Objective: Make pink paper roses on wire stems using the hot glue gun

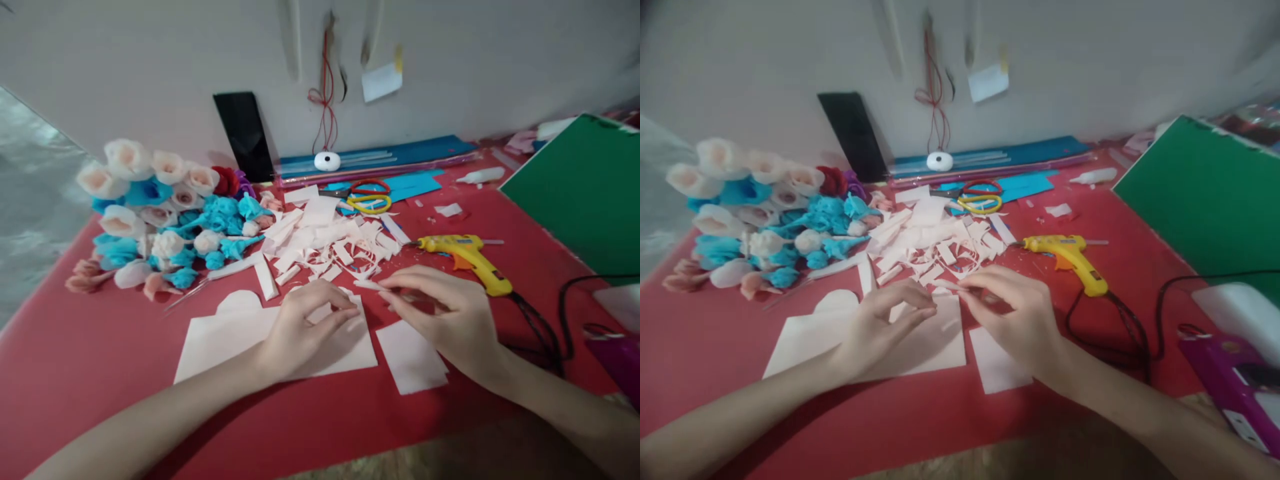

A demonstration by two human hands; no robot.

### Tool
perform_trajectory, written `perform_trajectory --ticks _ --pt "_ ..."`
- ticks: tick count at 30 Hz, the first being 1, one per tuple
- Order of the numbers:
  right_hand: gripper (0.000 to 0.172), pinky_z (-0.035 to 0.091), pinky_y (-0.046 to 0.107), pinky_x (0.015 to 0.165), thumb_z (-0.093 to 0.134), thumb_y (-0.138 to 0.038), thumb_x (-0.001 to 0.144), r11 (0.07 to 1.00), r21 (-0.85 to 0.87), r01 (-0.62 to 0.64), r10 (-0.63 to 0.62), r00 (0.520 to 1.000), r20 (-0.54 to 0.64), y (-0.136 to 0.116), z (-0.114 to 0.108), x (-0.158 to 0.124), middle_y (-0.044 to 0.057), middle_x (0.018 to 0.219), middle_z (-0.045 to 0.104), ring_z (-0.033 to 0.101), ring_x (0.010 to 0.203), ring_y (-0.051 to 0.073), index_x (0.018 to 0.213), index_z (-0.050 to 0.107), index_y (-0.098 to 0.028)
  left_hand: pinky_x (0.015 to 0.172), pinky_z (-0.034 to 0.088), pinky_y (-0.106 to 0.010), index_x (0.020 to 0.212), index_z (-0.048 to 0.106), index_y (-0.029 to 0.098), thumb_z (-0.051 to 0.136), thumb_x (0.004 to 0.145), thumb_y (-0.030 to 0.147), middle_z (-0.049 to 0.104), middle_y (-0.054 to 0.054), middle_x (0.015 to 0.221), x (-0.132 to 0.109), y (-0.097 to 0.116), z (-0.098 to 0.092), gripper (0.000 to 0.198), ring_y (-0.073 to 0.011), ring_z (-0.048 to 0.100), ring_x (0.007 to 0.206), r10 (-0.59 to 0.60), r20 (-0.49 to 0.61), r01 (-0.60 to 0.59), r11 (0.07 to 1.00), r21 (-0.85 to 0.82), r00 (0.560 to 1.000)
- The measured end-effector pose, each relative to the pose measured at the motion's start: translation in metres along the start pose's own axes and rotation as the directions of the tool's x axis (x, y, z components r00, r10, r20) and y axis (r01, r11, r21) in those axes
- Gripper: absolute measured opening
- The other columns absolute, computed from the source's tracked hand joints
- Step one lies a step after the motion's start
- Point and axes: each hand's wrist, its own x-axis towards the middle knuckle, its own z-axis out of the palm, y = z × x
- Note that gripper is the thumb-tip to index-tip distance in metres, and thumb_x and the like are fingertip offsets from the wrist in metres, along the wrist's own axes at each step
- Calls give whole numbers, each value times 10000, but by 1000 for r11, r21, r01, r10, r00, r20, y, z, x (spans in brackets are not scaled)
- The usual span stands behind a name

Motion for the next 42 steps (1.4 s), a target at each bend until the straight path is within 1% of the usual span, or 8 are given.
perform_trajectory --ticks 4,7,13,17,23,27,31,42 --pt "55 508 126 548 635 -113 747 998 60 4 -3 1000 -17 -11 -4 7 22 764 677 626 667 88 769 667 -152 718 509 -246 778 606 149 597 802 118 670 -70 878 3 25 -13 41 -129 624 792 288 48 -291 952 93 957" --pt "74 509 114 539 626 -103 749 996 87 28 -27 1000 -16 -17 -6 10 19 766 677 628 662 83 780 665 -157 747 507 -257 830 583 141 547 832 100 664 -107 986 2 38 -19 55 -133 621 828 359 145 -369 928 48 922" --pt "94 497 106 491 635 -82 719 994 87 66 -61 996 -60 -28 -6 18 2 720 678 618 605 77 735 667 -169 525 414 -187 785 508 172 476 878 169 558 29 611 0 36 -17 98 -70 489 532 -23 136 27 999 -30 990" --pt "63 501 110 475 651 -119 712 959 266 -101 96 995 30 -37 -6 24 -2 723 680 617 571 75 731 677 -173 471 344 -186 750 541 172 451 893 290 455 48 566 7 30 -17 206 -67 404 498 -290 55 293 955 -41 955" --pt "67 461 112 386 697 -237 701 686 521 -508 372 860 349 -38 -6 26 -26 655 637 579 428 65 747 671 -195 638 442 -247 920 626 177 547 837 326 619 -18 748 14 30 -24 188 -113 528 649 -249 12 249 966 -64 968" --pt "104 471 98 417 722 -283 693 626 528 -574 410 818 403 -34 -6 24 -43 550 600 575 420 58 742 675 -204 506 399 -208 795 703 165 616 799 258 626 -12 628 13 35 -29 127 -86 493 534 -105 98 105 994 9 990" --pt "113 465 96 434 725 -280 701 617 544 -569 412 822 393 -29 -4 23 -41 507 602 577 421 59 772 671 -211 605 464 -197 768 724 189 626 793 222 621 -14 696 14 34 -32 106 -95 561 651 16 -58 -18 999 -41 998" --pt "126 494 177 483 719 -262 709 689 568 -450 391 891 232 -11 -2 34 -28 671 638 604 455 91 818 675 -217 651 559 -254 763 733 163 681 706 220 747 -34 736 39 1 -43 97 -167 696 679 -346 -168 331 937 -112 923"
